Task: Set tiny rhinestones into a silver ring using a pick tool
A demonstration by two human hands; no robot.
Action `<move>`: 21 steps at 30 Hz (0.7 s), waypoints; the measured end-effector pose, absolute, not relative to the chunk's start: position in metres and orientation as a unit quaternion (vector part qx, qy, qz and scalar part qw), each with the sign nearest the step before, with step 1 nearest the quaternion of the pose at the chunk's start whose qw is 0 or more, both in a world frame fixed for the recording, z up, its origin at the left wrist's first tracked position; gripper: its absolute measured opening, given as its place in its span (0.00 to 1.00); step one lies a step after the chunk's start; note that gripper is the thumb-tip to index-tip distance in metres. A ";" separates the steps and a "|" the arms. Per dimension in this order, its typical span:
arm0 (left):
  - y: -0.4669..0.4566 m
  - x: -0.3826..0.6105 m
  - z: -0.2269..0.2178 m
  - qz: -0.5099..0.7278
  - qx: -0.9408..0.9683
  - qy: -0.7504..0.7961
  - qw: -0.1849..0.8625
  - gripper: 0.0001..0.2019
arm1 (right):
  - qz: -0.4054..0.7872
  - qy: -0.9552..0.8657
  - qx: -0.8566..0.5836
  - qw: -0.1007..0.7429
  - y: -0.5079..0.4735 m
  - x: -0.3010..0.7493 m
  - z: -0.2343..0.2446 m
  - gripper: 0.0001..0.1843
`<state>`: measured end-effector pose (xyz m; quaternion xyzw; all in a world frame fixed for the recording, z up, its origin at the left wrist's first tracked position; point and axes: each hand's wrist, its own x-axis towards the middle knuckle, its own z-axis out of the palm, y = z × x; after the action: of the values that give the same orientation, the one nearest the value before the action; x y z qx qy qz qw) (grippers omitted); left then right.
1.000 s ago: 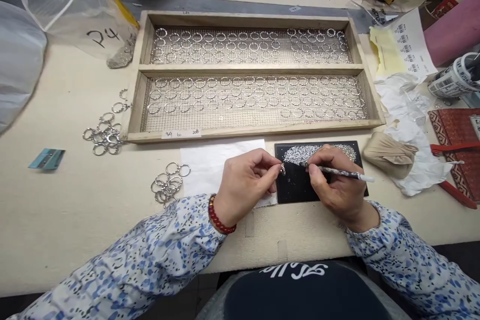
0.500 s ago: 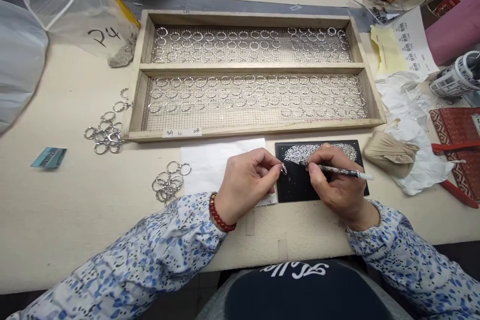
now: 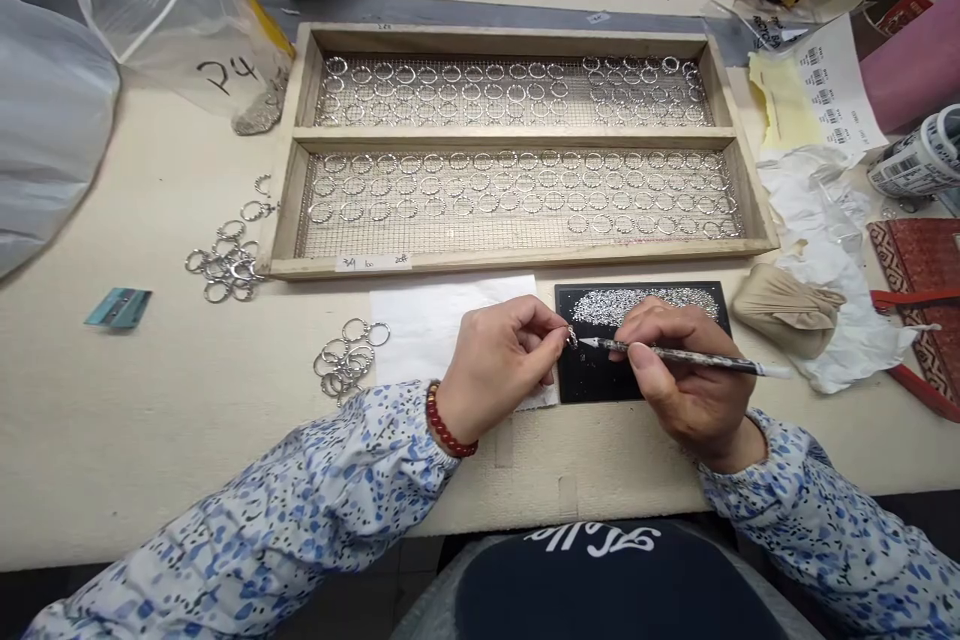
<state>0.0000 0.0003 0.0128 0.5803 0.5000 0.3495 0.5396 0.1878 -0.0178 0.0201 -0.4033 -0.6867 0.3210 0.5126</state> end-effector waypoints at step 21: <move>0.001 0.000 0.012 0.349 0.577 0.496 0.547 0.03 | 0.314 -0.694 -0.416 0.497 -0.018 0.187 0.022 0.09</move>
<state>0.0002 0.0010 0.0124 0.5773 0.4962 0.3485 0.5468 0.1866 -0.0179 0.0219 -0.4157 -0.6941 0.3142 0.4966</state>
